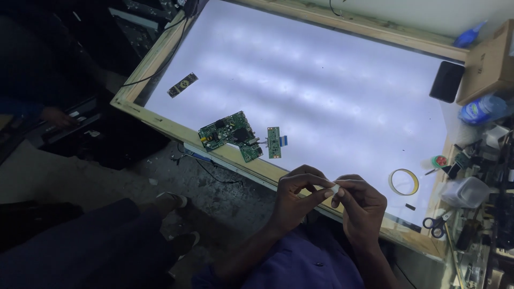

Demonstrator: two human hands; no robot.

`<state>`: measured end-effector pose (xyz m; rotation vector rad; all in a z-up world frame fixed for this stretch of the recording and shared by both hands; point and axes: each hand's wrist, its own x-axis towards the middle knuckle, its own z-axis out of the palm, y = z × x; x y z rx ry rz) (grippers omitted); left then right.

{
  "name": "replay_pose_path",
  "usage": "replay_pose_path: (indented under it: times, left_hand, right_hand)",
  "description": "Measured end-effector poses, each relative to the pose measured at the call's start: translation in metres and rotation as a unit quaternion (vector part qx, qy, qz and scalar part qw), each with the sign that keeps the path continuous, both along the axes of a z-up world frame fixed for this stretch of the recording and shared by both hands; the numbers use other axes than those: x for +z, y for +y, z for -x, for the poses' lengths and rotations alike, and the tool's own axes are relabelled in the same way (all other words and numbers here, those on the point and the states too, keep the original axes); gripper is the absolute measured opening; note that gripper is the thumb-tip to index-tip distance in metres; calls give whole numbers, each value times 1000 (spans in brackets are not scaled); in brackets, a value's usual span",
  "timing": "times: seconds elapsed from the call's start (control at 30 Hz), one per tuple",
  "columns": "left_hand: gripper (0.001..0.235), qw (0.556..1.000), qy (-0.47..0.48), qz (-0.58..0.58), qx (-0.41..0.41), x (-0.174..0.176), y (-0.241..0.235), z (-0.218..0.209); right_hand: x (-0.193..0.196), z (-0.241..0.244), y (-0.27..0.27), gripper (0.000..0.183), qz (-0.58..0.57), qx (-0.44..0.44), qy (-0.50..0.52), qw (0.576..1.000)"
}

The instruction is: The person cleans a small yellow electronic component on a light table using a cotton swab. They hold the component with the left hand and wipe its surface with the right hand, then briefly handle a white object before returning to the component.

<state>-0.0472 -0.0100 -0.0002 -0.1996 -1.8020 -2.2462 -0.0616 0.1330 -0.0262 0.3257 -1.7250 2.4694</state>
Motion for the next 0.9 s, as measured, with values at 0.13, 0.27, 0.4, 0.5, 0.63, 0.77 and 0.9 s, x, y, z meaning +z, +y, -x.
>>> replay_pose_path:
  times: [0.13, 0.27, 0.4, 0.5, 0.63, 0.77, 0.9]
  left_hand:
    - [9, 999, -22, -7, 42, -1, -5, -5]
    - [10, 994, -5, 21, 112, 0, -11, -10]
    - [12, 980, 7, 59, 191, 8, -10, -24]
    - [16, 933, 68, 181, 304, 14, -5, -37]
    - [16, 863, 103, 282, 406, 28, -5, -57]
    - [18, 826, 95, 333, 446, 31, -9, -81]
    - [13, 786, 136, 370, 476, 35, -21, -101]
  right_hand:
    - [5, 11, -7, 9, -24, 42, -4, 999]
    - [6, 25, -14, 16, -30, 126, -42, 991]
    - [6, 34, -22, 8, 16, 239, -48, 970]
    - [20, 27, -34, 5, -44, 230, -33, 972]
    - [35, 10, -49, 6, -139, 215, 36, 966]
    - [26, 4, -56, 19, -84, 321, 49, 942]
    - [24, -8, -78, 14, -35, 385, -3, 922]
